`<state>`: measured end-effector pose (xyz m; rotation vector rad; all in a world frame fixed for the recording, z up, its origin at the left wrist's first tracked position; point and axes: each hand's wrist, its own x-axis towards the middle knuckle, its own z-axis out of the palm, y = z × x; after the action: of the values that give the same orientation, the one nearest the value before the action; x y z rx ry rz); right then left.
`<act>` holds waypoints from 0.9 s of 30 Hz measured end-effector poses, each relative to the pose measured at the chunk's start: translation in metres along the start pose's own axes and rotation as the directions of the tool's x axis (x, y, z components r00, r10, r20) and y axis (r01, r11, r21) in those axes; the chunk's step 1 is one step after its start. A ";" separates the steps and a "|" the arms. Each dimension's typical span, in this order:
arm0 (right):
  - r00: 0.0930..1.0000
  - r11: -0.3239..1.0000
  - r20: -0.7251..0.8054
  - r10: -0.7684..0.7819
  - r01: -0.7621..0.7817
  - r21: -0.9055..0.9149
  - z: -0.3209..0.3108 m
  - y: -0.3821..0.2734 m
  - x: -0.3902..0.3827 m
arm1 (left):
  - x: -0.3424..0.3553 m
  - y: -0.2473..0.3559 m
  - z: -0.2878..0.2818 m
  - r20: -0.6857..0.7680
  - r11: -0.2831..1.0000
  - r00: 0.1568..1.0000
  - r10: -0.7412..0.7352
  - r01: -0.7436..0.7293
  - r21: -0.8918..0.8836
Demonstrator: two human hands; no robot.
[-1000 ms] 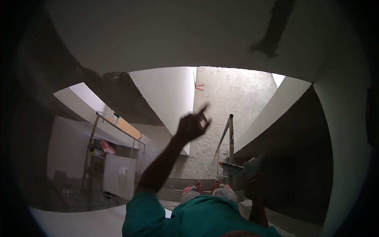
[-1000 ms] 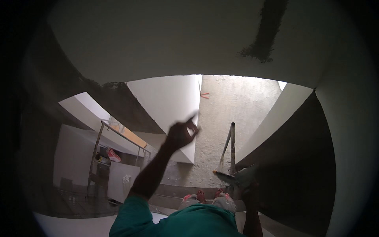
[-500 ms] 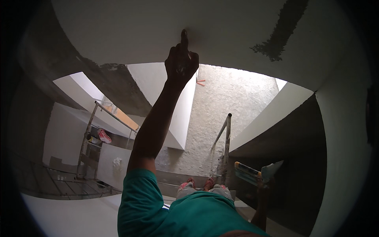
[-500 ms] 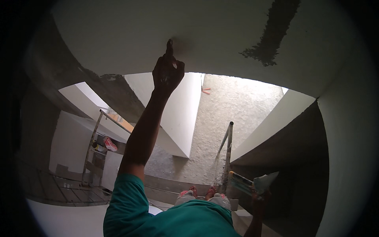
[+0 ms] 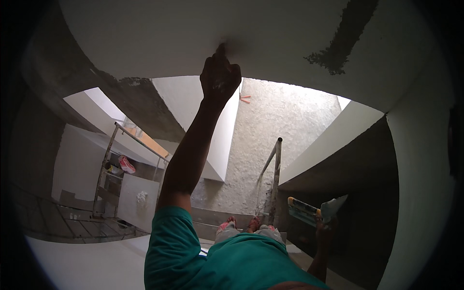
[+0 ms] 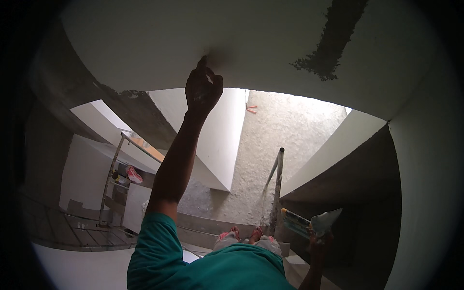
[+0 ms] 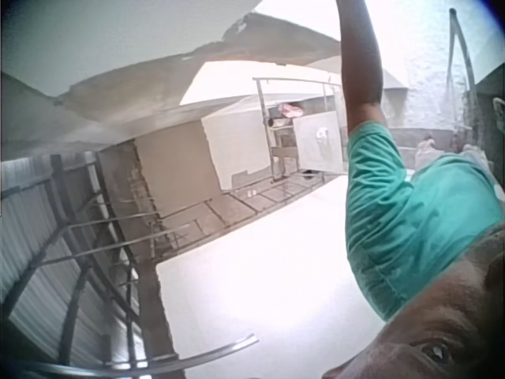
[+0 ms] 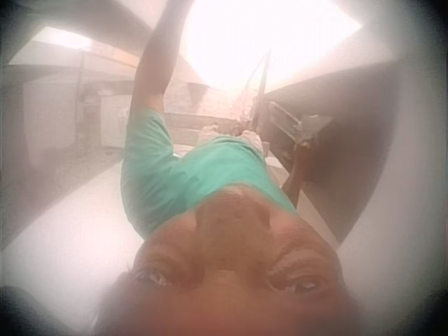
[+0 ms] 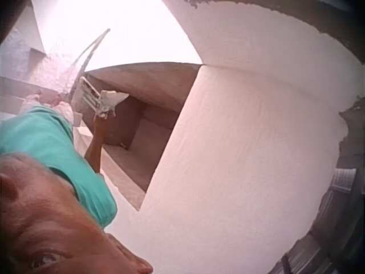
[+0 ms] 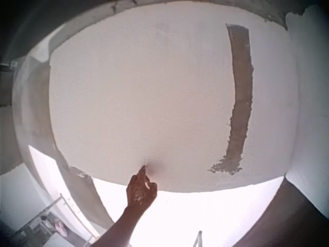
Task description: The person applies plaster to a ceiling using a trowel and hawk while standing on a ladder. They repeatedly scoop plaster from the hawk and smooth it onto the ceiling surface.
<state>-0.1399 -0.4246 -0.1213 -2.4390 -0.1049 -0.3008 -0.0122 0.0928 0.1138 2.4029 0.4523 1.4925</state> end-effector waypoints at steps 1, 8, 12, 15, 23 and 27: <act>1.000 1.000 0.010 -0.004 0.004 0.010 -0.001 -0.001 0.001 | -0.002 -0.001 -0.003 -0.029 0.996 1.000 -0.002 0.000 -0.094; 0.970 0.957 -0.070 -0.233 0.215 -0.196 0.010 0.038 -0.002 | -0.130 -0.013 -0.013 0.356 0.914 0.925 -0.133 0.254 -0.316; 0.952 0.952 -0.025 -0.304 0.302 -0.052 0.028 0.031 0.023 | -0.477 -0.206 -0.021 0.732 0.766 0.494 -0.470 0.640 0.059; 0.972 0.972 0.097 -0.212 0.200 0.119 0.020 -0.001 0.035 | -0.655 -0.147 -0.095 0.720 0.225 -0.204 -0.663 0.863 0.452; 0.858 0.881 0.349 -0.377 0.215 0.422 0.013 -0.075 0.069 | -0.727 -0.064 -0.207 0.549 -0.400 -0.526 -0.650 0.851 0.341; 0.792 0.795 0.384 -0.475 0.198 0.574 0.027 -0.107 0.070 | -0.674 -0.080 -0.221 0.389 -0.244 -0.316 -0.865 0.944 0.223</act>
<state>-0.0834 -0.3253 -0.0589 -1.8865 -0.7872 0.2182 -0.5027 -0.0907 -0.3711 1.0533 1.5431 0.0672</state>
